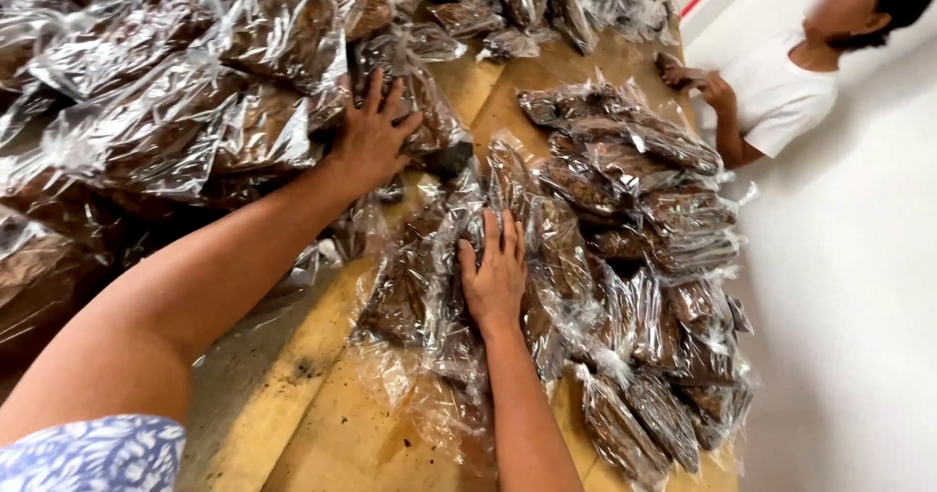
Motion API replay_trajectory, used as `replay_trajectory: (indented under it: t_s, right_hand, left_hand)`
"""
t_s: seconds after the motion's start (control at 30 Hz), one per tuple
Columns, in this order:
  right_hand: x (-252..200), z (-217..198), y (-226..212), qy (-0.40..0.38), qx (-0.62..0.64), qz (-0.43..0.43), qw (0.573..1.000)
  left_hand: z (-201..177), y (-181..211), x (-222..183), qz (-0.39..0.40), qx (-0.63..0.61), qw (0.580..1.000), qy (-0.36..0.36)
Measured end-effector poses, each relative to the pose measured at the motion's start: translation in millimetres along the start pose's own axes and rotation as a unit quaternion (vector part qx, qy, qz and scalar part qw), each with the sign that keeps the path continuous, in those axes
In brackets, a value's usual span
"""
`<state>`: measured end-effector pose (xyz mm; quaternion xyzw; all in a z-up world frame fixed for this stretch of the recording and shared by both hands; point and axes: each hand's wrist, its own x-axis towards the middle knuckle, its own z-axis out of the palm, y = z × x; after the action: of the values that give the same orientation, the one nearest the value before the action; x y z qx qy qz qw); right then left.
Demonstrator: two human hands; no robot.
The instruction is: The person repeatedly picks up dark brown food items, places them into clear plastic bags, and ties the bags shut by hand. The tied packages are set aside on the table. Another person is visible in the background performing similar packaging.
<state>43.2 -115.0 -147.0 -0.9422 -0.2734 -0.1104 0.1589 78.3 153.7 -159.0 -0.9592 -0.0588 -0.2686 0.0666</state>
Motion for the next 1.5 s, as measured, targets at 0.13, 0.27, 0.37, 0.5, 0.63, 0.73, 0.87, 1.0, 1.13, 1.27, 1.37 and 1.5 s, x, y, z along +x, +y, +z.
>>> replay_trajectory:
  t_s: [0.13,0.27,0.37,0.5,0.63,0.73,0.87,1.0,1.13,1.27,1.37,1.5]
  right_hand:
    - [3,-2,-2,-0.007,0.009,0.008,1.0]
    - [3,-1,-2,-0.02,0.017,0.024,0.999]
    - [3,2,2,-0.018,0.011,0.022,1.0]
    - [4,7,5,-0.017,0.007,0.026,0.999]
    - [3,3,3,-0.002,0.013,0.019,1.0]
    - [1,1,3,-0.002,0.022,0.018,1.0]
    - [2,0,1,-0.004,0.031,0.009,0.999]
    - [1,7,6,-0.007,0.021,0.001,1.0]
    - [2,15,12,0.032,-0.01,0.0,0.999]
    - [2,9,8,0.008,0.005,0.028,1.0]
    - [1,9,9,0.01,0.016,0.02,1.0]
    - [1,10,10,0.016,0.02,0.02,0.999]
  left_hand:
    - [17,-11,21,-0.027,-0.019,0.998,-0.048]
    - [11,-19,38,-0.075,-0.054,0.986,-0.139]
    - [16,-23,54,-0.144,-0.058,0.987,-0.047]
    - [38,-47,80,-0.199,-0.005,0.972,-0.126]
    - [26,-42,79,-0.195,0.095,0.949,-0.229]
    - [-42,-14,69,-0.181,-0.025,0.944,-0.275]
    - [-139,17,38,-0.018,-0.12,0.958,-0.262]
    - [-177,17,-31,0.007,-0.192,0.928,-0.32]
    - [-110,0,-117,0.04,0.036,0.963,-0.263]
    - [-101,10,-178,-0.033,0.206,0.945,-0.251]
    - [-117,21,-178,-0.04,0.158,0.961,-0.225]
    - [-196,34,-160,-0.037,0.125,0.936,-0.326]
